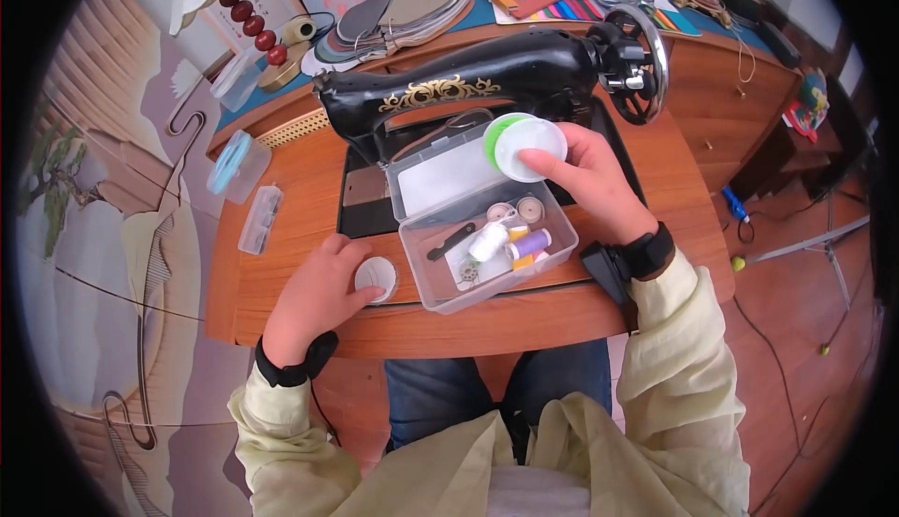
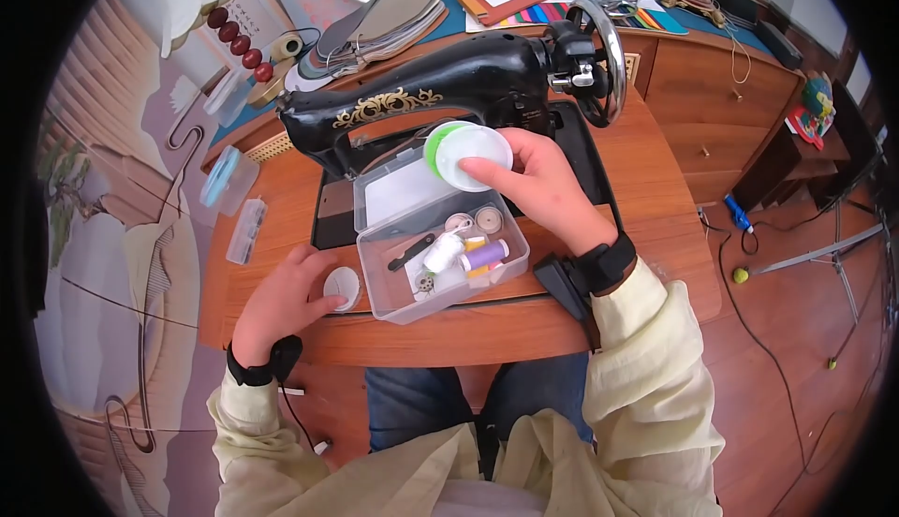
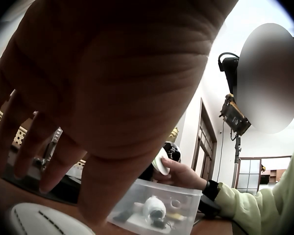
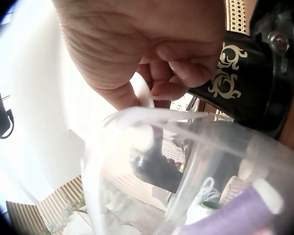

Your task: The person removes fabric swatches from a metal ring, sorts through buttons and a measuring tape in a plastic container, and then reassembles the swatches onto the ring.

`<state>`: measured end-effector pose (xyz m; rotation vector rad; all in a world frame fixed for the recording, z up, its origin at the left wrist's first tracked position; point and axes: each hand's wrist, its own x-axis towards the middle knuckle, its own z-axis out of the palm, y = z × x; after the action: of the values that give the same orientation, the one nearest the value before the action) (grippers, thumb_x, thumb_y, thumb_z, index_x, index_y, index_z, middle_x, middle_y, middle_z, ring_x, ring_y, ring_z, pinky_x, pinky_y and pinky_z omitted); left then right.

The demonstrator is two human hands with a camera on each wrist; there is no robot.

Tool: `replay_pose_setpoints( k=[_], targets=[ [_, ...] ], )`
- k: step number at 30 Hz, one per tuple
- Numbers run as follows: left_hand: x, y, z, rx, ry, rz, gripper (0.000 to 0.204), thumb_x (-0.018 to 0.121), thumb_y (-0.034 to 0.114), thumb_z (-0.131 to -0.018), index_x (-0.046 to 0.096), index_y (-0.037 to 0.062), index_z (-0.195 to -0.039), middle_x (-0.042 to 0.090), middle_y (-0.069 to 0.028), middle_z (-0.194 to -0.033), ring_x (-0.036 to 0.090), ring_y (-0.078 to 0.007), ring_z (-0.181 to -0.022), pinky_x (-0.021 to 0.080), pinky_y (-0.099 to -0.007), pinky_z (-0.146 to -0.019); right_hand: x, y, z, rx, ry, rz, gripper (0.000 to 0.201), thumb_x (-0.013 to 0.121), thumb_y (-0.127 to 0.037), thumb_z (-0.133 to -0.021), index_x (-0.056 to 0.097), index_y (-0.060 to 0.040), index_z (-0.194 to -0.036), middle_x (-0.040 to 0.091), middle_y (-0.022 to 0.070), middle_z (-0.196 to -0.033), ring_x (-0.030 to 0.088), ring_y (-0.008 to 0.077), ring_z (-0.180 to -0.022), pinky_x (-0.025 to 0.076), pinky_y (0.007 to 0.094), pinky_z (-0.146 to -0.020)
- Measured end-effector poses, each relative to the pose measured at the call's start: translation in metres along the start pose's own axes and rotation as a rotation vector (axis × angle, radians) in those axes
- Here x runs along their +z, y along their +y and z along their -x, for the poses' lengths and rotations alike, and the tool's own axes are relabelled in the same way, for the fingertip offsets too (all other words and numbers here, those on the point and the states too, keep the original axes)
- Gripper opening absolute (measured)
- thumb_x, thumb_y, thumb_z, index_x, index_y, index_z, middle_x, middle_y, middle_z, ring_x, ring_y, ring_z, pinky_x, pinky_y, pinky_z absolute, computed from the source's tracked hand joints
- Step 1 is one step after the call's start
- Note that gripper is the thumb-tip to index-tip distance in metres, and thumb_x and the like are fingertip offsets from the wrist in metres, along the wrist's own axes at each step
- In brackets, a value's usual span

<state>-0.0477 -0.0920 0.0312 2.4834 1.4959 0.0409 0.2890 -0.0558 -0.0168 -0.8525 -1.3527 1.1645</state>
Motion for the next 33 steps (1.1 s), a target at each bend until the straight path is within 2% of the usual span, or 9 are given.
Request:
replay_pose_setpoints(
  k=[4,10,16,19,22,25,28,31,33],
  targets=[
    [0.021,-0.005,0.002,0.058,0.078,-0.096,0.046,0.073,0.019,-0.076,0.056,0.0009,-0.115,0.056,-0.0189,-0.111,0.057,-0.0369,-0.101,0.048,-0.0411,-0.087,0.004,-0.003,0.000,0.001,0.011,0.008,0.028,0.071,-0.020,-0.088,0.066,-0.0013,-0.108,0.068,0.0028,-0.099,0.062,0.0083,-0.090,0.050,0.0253,-0.081],
    [0.018,0.007,0.002,0.015,0.008,-0.122,0.047,0.072,0.013,-0.071,0.057,-0.0002,-0.114,0.057,-0.0193,-0.107,0.056,-0.0391,-0.101,0.050,-0.0428,-0.086,0.003,-0.001,0.000,0.011,0.023,0.020,0.029,0.072,-0.021,-0.087,0.066,-0.0013,-0.107,0.068,0.0030,-0.099,0.062,0.0083,-0.090,0.050,0.0255,-0.081],
    [0.022,0.010,0.009,0.059,0.009,-0.171,0.051,0.070,0.011,-0.072,0.054,-0.0025,-0.118,0.057,-0.0212,-0.112,0.056,-0.0389,-0.105,0.050,-0.0416,-0.087,0.002,0.000,0.000,0.002,0.014,0.014,0.027,0.072,-0.020,-0.087,0.066,-0.0013,-0.106,0.068,0.0027,-0.099,0.062,0.0081,-0.090,0.050,0.0252,-0.080],
    [0.019,0.005,0.012,0.115,0.024,-0.135,0.055,0.071,0.013,-0.073,0.052,-0.0039,-0.121,0.057,-0.0219,-0.115,0.055,-0.0397,-0.106,0.050,-0.0419,-0.089,0.001,0.002,0.000,-0.007,0.014,0.030,0.027,0.072,-0.020,-0.087,0.066,-0.0012,-0.106,0.068,0.0025,-0.098,0.062,0.0081,-0.090,0.050,0.0251,-0.080],
    [0.012,0.014,0.017,0.049,-0.031,-0.098,0.062,0.075,0.025,-0.075,0.051,-0.0047,-0.124,0.055,-0.0229,-0.119,0.054,-0.0412,-0.107,0.049,-0.0427,-0.090,0.000,0.003,-0.001,-0.010,0.017,0.029,0.028,0.071,-0.020,-0.088,0.066,-0.0009,-0.107,0.068,0.0025,-0.098,0.062,0.0082,-0.090,0.050,0.0251,-0.080],
    [0.028,0.013,0.029,0.159,0.060,-0.163,0.077,0.076,0.042,-0.073,0.049,-0.0043,-0.128,0.051,-0.0224,-0.125,0.052,-0.0410,-0.109,0.046,-0.0441,-0.093,0.001,0.003,-0.001,-0.010,0.023,0.036,0.029,0.071,-0.020,-0.088,0.065,-0.0005,-0.109,0.068,0.0028,-0.099,0.062,0.0083,-0.090,0.050,0.0252,-0.081],
    [0.039,0.019,0.040,0.236,0.121,-0.187,0.087,0.074,0.051,-0.069,0.048,-0.0031,-0.131,0.048,-0.0213,-0.129,0.049,-0.0388,-0.112,0.044,-0.0450,-0.094,0.002,0.004,-0.001,-0.004,0.020,0.029,0.030,0.071,-0.019,-0.088,0.065,-0.0001,-0.110,0.068,0.0033,-0.100,0.062,0.0086,-0.090,0.050,0.0253,-0.081],
    [0.039,0.029,0.052,0.253,0.089,-0.194,0.091,0.074,0.053,-0.066,0.047,-0.0030,-0.132,0.047,-0.0204,-0.131,0.048,-0.0369,-0.113,0.043,-0.0451,-0.094,0.003,0.003,0.000,0.006,0.018,0.017,0.030,0.071,-0.018,-0.088,0.065,0.0001,-0.111,0.069,0.0036,-0.101,0.062,0.0089,-0.091,0.050,0.0254,-0.082],
    [0.045,0.029,0.061,0.296,0.148,-0.236,0.076,0.075,0.044,-0.069,0.052,0.0055,-0.131,0.051,-0.0139,-0.129,0.051,-0.0316,-0.111,0.044,-0.0422,-0.093,0.003,0.004,0.000,0.009,0.021,0.011,0.030,0.071,-0.018,-0.088,0.065,0.0003,-0.111,0.069,0.0037,-0.101,0.062,0.0090,-0.091,0.050,0.0253,-0.082]
  ],
)
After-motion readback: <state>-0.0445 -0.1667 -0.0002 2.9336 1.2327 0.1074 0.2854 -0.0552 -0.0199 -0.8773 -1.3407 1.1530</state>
